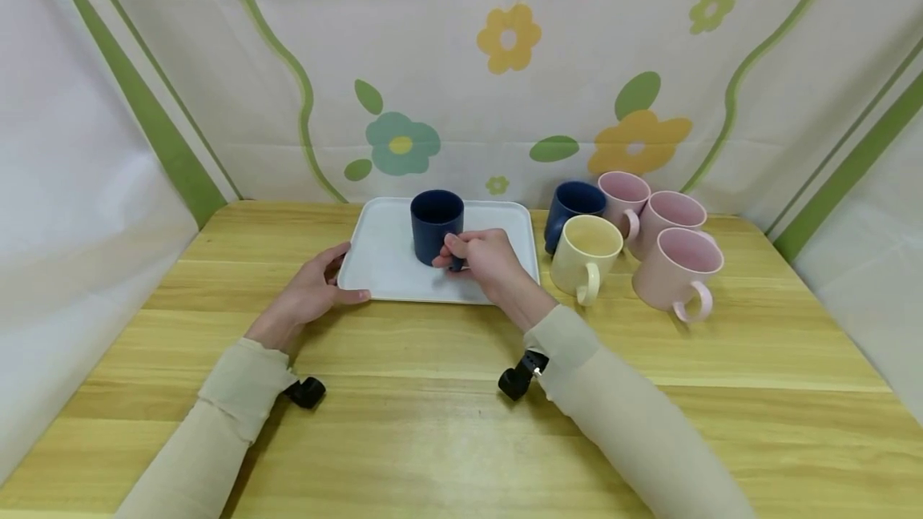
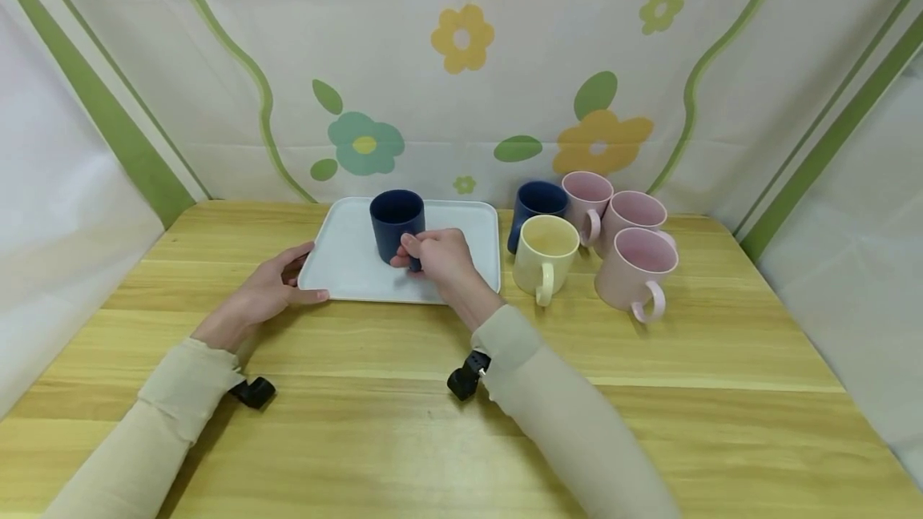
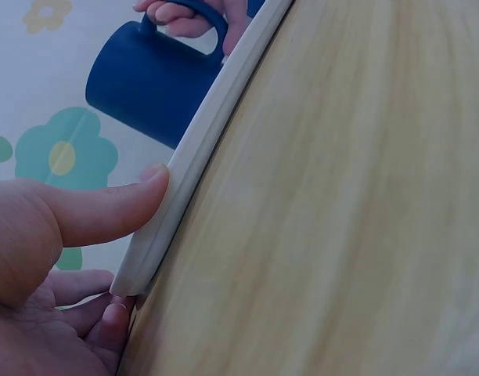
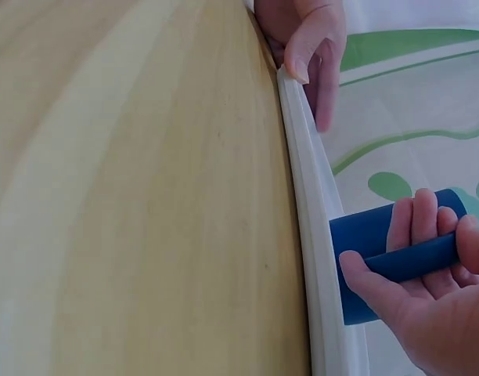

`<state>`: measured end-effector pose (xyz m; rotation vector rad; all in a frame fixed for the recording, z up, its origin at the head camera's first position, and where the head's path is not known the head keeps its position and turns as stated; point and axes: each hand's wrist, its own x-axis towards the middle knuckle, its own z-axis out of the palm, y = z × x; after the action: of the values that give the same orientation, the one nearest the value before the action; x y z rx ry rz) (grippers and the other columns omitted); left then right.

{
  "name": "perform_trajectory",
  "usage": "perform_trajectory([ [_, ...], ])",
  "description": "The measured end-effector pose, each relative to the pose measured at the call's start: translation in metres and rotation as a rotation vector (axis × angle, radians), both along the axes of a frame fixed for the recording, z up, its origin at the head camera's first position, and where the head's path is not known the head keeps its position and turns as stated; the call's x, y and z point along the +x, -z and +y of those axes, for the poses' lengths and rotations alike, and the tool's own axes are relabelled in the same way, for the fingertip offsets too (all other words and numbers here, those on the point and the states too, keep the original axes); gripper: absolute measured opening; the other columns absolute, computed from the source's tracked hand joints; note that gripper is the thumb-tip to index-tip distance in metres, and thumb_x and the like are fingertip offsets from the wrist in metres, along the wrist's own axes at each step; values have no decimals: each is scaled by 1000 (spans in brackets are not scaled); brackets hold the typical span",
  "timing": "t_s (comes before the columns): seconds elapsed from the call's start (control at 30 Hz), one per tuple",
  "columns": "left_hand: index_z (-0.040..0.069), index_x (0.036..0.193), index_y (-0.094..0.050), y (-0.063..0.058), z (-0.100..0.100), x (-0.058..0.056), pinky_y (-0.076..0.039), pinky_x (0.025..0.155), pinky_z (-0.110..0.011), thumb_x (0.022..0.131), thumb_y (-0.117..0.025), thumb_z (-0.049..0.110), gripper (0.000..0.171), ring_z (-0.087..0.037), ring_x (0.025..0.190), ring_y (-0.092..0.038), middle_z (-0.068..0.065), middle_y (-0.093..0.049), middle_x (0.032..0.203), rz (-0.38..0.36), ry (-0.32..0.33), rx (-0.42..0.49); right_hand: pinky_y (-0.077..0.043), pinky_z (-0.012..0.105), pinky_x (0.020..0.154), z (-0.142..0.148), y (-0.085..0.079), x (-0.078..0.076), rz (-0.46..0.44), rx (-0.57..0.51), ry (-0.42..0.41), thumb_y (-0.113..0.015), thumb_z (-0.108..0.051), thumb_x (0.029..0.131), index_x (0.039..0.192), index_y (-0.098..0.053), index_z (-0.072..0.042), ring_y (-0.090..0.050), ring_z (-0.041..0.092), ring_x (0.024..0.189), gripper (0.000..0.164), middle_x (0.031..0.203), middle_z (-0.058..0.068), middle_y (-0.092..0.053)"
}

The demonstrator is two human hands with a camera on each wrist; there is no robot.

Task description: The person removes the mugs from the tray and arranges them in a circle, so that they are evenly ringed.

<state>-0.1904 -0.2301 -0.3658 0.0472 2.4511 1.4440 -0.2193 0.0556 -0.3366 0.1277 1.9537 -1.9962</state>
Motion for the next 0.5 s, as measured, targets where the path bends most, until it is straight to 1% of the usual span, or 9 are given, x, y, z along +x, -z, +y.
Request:
perform_trajectory([
  [0.13, 6, 171, -8, 1, -3, 0, -32, 126, -57, 95, -82, 17, 107, -43, 154, -34, -24, -24, 174, 8, 2, -2, -57, 47, 104, 5, -2, 9, 5, -20, -2, -61, -19, 109, 110, -74, 6, -78, 14, 86, 29, 86, 5, -76],
  [0.27, 7, 172, -7, 0, -6, 1, -34, 124, -58, 94, -82, 18, 108, -44, 154, -34, -25, -23, 174, 16, 4, -4, -58, 48, 103, 12, -5, 20, 27, -26, -13, -60, -18, 109, 107, -72, 8, -77, 14, 87, 29, 84, 4, -76],
  [0.5, 8, 172, -8, 1, -3, 0, -33, 125, -56, 94, -82, 17, 108, -43, 153, -35, -23, -25, 174, 3, 1, 8, -62, 43, 99, 35, -12, 39, 67, -18, -22, -59, -15, 109, 102, -72, 7, -77, 13, 87, 27, 82, 2, -76],
])
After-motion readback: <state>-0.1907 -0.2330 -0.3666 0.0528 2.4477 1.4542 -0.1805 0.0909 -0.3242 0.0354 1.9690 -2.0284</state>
